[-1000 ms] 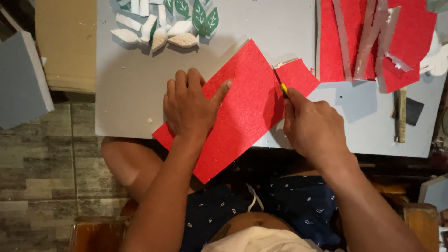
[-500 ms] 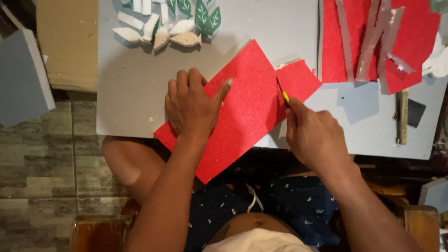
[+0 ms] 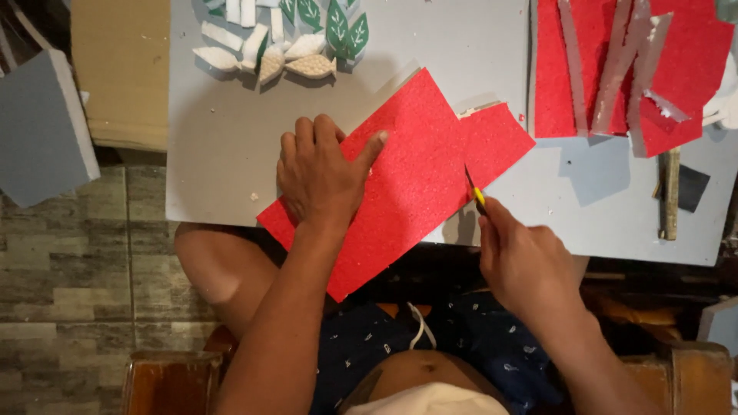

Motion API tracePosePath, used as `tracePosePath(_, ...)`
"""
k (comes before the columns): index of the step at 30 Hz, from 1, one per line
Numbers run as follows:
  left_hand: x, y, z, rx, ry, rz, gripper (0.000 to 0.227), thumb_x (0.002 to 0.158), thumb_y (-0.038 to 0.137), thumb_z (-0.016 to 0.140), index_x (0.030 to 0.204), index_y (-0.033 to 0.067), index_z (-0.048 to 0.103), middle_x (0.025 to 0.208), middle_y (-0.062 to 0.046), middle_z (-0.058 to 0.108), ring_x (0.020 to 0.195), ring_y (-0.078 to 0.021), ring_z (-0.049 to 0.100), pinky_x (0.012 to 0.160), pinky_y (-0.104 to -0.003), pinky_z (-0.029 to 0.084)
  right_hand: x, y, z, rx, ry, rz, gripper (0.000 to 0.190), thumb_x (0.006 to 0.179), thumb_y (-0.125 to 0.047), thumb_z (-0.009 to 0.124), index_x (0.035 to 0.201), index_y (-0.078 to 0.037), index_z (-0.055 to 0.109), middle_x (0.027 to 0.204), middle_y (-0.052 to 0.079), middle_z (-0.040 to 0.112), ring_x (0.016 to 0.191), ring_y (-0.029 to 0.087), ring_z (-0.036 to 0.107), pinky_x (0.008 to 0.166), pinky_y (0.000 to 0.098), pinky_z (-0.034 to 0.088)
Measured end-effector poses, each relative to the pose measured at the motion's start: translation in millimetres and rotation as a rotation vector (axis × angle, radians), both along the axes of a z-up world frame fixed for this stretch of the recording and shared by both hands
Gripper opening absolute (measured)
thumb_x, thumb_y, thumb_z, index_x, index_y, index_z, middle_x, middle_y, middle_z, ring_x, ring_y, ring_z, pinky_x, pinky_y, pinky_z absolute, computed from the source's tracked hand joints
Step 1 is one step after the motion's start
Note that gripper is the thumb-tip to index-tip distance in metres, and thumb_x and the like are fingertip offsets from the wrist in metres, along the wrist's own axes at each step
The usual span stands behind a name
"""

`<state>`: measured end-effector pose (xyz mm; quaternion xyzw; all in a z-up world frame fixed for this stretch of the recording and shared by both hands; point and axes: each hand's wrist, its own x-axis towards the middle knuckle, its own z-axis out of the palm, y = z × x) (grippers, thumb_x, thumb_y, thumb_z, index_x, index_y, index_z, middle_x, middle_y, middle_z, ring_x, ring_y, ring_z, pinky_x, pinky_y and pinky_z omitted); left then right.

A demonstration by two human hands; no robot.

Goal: Cutting shapes out of a red foam board using a utility knife

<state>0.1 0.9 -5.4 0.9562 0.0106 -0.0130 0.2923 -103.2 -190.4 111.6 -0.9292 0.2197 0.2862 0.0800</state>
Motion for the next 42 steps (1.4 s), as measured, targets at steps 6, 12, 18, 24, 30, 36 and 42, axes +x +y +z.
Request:
tracePosePath(6, -0.1, -1.5, 2.8, 0.011, 0.002, 0.012, 0.060, 0.093, 0.074, 0.061, 0.092, 0.0141, 0.059, 0.088, -0.009, 0.052, 0.082, -0.0260, 0.053, 0.065, -0.039, 0.044, -23.2, -10.6, -17.1, -0.040, -0.015, 0.061, 0.044, 0.104, -0.035, 0.047, 0.143, -0.020, 0.062, 0.084, 0.024, 0.079, 0.088, 0.043, 0.078, 0.073, 0.0535, 0.062)
tracePosePath(12, -1.0, -0.5, 2.4, -0.007, 0.003, 0.001, 0.062, 0.092, 0.075, 0.060, 0.091, 0.0126, 0.057, 0.089, -0.009, 0.050, 0.084, -0.0261, 0.052, 0.064, -0.040, 0.043, -35.0, -6.4, -12.4, 0.019, -0.108, 0.027, 0.045, 0.104, -0.031, 0.048, 0.143, -0.014, 0.062, 0.083, 0.030, 0.077, 0.087, 0.048, 0.076, 0.071, 0.0571, 0.061)
tracePosePath(18, -2.0, -4.8, -0.3, 0.151, -0.023, 0.028, 0.059, 0.089, 0.075, 0.065, 0.091, 0.0159, 0.060, 0.093, -0.004, 0.059, 0.084, -0.0267, 0.053, 0.067, -0.042, 0.046, -67.5, -22.1, -53.1, -0.041, -0.340, 0.166, 0.043, 0.099, -0.031, 0.056, 0.140, -0.019, 0.061, 0.066, 0.028, 0.068, 0.064, 0.057, 0.064, 0.057, 0.0680, 0.047)
tracePosePath(24, 0.0, -4.8, 2.1, 0.169, 0.042, 0.017, 0.059, 0.088, 0.077, 0.064, 0.092, 0.0178, 0.060, 0.096, -0.003, 0.058, 0.086, -0.0269, 0.053, 0.068, -0.042, 0.046, -70.9, -16.2, -50.2, -0.024, -0.233, 0.062, 0.046, 0.099, -0.034, 0.052, 0.144, -0.025, 0.057, 0.070, 0.026, 0.071, 0.071, 0.058, 0.065, 0.064, 0.0679, 0.048)
tracePosePath(30, 0.3, -3.7, -7.2, 0.144, -0.026, 0.027, 0.061, 0.087, 0.078, 0.064, 0.088, 0.0174, 0.059, 0.093, -0.004, 0.058, 0.085, -0.0279, 0.053, 0.069, -0.044, 0.045, -77.3, -9.9, -35.3, 0.021, -0.147, 0.007, 0.043, 0.099, -0.032, 0.051, 0.141, -0.028, 0.055, 0.068, 0.026, 0.071, 0.074, 0.057, 0.065, 0.067, 0.0655, 0.046)
tracePosePath(36, 0.4, -2.0, 0.4, 0.115, 0.021, 0.008, 0.060, 0.087, 0.076, 0.065, 0.088, 0.0172, 0.057, 0.094, -0.004, 0.057, 0.087, -0.0283, 0.053, 0.069, -0.045, 0.046, -78.9, -35.2, 1.6, 0.053, -0.355, 0.020, 0.045, 0.098, -0.031, 0.054, 0.142, -0.025, 0.063, 0.105, 0.032, 0.068, 0.086, 0.065, 0.059, 0.071, 0.0689, 0.046)
tracePosePath(42, -0.6, 2.4, 9.0, -0.013, 0.024, -0.024, 0.059, 0.091, 0.072, 0.066, 0.090, 0.0133, 0.058, 0.090, -0.007, 0.049, 0.086, -0.0264, 0.052, 0.069, -0.042, 0.043, 7.6, -29.5, -13.8, -0.015, -0.293, 0.009, 0.043, 0.104, -0.042, 0.051, 0.139, -0.023, 0.069, 0.079, 0.025, 0.075, 0.094, 0.055, 0.070, 0.083, 0.0646, 0.053)
